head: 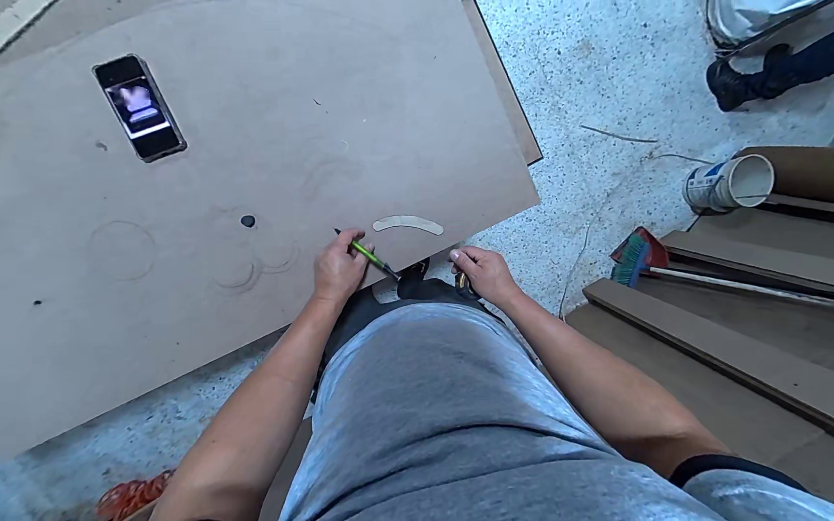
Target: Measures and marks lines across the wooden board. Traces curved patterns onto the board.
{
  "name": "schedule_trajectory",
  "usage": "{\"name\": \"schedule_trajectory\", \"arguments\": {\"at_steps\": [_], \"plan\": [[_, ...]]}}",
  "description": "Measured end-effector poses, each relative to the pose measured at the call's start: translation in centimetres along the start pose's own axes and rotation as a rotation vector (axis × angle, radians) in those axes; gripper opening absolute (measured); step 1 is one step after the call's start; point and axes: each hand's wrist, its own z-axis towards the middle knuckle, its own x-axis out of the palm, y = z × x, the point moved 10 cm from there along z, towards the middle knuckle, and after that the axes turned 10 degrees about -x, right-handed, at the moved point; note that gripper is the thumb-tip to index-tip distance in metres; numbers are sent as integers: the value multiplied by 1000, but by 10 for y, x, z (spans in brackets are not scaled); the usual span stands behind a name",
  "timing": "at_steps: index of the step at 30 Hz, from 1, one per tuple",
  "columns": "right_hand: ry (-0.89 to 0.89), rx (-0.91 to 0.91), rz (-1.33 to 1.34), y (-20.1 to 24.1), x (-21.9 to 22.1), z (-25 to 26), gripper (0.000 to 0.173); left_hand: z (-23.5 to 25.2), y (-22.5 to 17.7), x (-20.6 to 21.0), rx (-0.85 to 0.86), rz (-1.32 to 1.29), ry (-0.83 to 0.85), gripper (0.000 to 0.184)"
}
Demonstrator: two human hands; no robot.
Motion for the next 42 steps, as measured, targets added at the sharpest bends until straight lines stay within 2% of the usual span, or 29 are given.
{"name": "schedule_trajectory", "arguments": {"at_steps": [5, 14, 21, 26, 27, 32, 37, 42], "plan": [[39, 56, 29, -2, 13, 1, 38, 25, -37, 9, 123, 126, -5, 34], [29, 102, 44, -13, 8, -12, 39, 26, -38, 7, 214, 142, -50, 26], [29, 141, 44, -24, 10, -19, 39, 23, -38, 4, 230, 125, -62, 26], [54, 101, 142, -8, 17, -15, 39, -4, -26, -14, 135, -96, -66, 29], [84, 85, 172, 0, 22, -13, 39, -15, -25, -13, 135, -158, -29, 27], [315, 5, 266, 46, 68, -3, 43, -65, -42, 22, 101, -353, 394, 27], [386, -10, 290, 65, 106, 4, 50, -68, -29, 20, 11, -411, 462, 25], [427, 0, 326, 73, 135, -5, 53, -69, -10, 13, -13, -290, 586, 26]]}}
